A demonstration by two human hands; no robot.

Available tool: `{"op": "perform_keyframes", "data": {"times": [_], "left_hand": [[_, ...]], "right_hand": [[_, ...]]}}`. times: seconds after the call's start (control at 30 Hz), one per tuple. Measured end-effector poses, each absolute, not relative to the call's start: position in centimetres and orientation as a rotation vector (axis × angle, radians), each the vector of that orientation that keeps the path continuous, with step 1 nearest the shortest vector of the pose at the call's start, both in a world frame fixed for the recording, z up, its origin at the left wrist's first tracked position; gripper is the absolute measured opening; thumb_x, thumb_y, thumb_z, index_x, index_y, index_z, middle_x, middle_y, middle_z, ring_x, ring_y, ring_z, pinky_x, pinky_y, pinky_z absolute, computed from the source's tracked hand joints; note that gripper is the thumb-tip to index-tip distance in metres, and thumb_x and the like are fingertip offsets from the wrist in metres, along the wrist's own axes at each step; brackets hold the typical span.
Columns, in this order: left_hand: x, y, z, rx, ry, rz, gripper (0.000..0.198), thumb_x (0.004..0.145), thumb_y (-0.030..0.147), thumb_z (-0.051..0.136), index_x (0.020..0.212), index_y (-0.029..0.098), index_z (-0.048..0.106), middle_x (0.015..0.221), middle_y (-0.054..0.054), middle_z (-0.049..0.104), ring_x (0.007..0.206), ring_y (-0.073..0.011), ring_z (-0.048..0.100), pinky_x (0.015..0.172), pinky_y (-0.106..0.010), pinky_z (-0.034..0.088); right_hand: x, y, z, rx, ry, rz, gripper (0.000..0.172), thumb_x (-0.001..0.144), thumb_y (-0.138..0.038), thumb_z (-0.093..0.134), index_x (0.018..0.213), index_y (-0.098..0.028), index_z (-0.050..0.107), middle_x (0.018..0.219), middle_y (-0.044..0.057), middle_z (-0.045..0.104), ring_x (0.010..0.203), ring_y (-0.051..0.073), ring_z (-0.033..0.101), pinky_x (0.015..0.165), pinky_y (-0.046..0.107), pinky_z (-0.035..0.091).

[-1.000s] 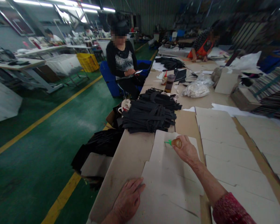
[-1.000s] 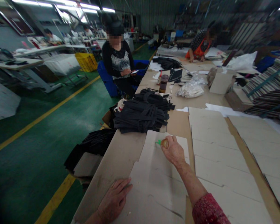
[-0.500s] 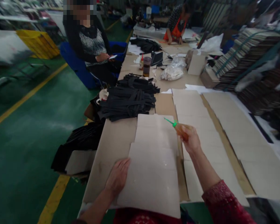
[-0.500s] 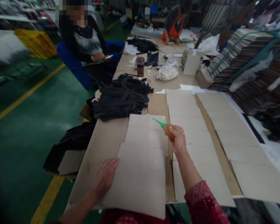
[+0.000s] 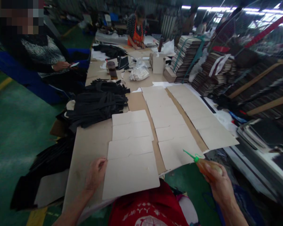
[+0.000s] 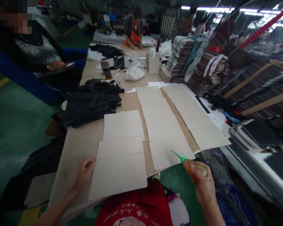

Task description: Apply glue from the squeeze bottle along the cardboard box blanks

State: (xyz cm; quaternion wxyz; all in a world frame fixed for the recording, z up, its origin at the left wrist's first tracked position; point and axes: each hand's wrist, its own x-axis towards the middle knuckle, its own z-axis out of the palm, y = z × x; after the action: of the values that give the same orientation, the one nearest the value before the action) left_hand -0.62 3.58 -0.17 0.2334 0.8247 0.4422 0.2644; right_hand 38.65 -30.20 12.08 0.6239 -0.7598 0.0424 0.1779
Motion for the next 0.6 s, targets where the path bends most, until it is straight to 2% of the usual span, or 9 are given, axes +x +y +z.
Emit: {"op": "perform_keyframes", "data": {"times": [0.1, 0.17, 0.23, 0.3, 0.37, 0.47, 0.6], "left_hand": [[3.1, 1.2, 2.1, 2.358, 1.216, 0.833, 0.022, 0.092, 0.038, 0.051, 0.089, 0.019, 0.062, 0.099, -0.008, 0.066, 0.097, -0.0240, 0.061, 0.093, -0.045, 0.051], [7.3, -2.2, 4.0, 2.432, 1.056, 0.820, 0.019, 0.094, 0.033, 0.050, 0.090, 0.020, 0.062, 0.102, -0.008, 0.066, 0.101, -0.0234, 0.061, 0.095, -0.044, 0.050], [12.3, -6.3, 5.6, 2.490, 0.825, 0.699, 0.016, 0.095, 0.024, 0.047, 0.097, 0.020, 0.063, 0.107, -0.009, 0.066, 0.104, -0.0217, 0.060, 0.095, -0.041, 0.051], [17.0, -10.2, 6.5, 2.552, 0.562, 0.493, 0.022, 0.093, 0.019, 0.048, 0.112, 0.019, 0.061, 0.120, -0.010, 0.063, 0.113, -0.0220, 0.057, 0.100, -0.040, 0.050], [20.7, -13.2, 6.6, 2.616, 0.441, 0.293, 0.030, 0.092, 0.017, 0.049, 0.121, 0.019, 0.058, 0.131, -0.009, 0.059, 0.119, -0.0231, 0.054, 0.104, -0.040, 0.047], [24.0, -15.7, 5.7, 2.719, 0.415, 0.074, 0.032, 0.094, 0.017, 0.048, 0.124, 0.017, 0.058, 0.138, -0.011, 0.056, 0.125, -0.0269, 0.051, 0.103, -0.041, 0.048], [25.7, -16.6, 4.1, 2.805, 0.557, -0.100, 0.036, 0.094, 0.013, 0.046, 0.129, 0.012, 0.056, 0.142, -0.016, 0.053, 0.130, -0.0314, 0.049, 0.101, -0.045, 0.049]], "right_hand": [[38.9, -30.9, 10.9, -1.806, 0.055, 0.424, 0.059, 0.057, -0.052, 0.083, 0.103, -0.024, 0.059, 0.083, 0.000, 0.062, 0.065, 0.019, 0.059, 0.045, 0.026, 0.041], [39.4, -30.7, 10.3, -1.856, 0.007, 0.422, 0.060, 0.059, -0.055, 0.080, 0.104, -0.024, 0.059, 0.081, 0.000, 0.060, 0.062, 0.017, 0.056, 0.045, 0.026, 0.041], [39.9, -30.3, 9.8, -1.909, -0.051, 0.417, 0.060, 0.059, -0.058, 0.078, 0.104, -0.023, 0.059, 0.080, 0.000, 0.061, 0.062, 0.017, 0.055, 0.048, 0.027, 0.043], [40.5, -29.8, 9.5, -1.956, -0.126, 0.441, 0.061, 0.059, -0.059, 0.077, 0.104, -0.022, 0.059, 0.083, 0.001, 0.063, 0.067, 0.019, 0.057, 0.054, 0.030, 0.047], [41.1, -29.3, 9.3, -1.994, -0.221, 0.484, 0.060, 0.061, -0.059, 0.077, 0.105, -0.023, 0.059, 0.090, 0.002, 0.065, 0.077, 0.022, 0.061, 0.066, 0.033, 0.051], [42.2, -28.6, 8.8, -2.042, -0.378, 0.531, 0.056, 0.064, -0.057, 0.075, 0.107, -0.024, 0.058, 0.098, 0.003, 0.066, 0.088, 0.024, 0.062, 0.080, 0.036, 0.051], [43.9, -28.1, 7.9, -2.044, -0.617, 0.574, 0.050, 0.071, -0.052, 0.072, 0.110, -0.025, 0.056, 0.105, 0.004, 0.065, 0.096, 0.025, 0.062, 0.088, 0.038, 0.050]]}}
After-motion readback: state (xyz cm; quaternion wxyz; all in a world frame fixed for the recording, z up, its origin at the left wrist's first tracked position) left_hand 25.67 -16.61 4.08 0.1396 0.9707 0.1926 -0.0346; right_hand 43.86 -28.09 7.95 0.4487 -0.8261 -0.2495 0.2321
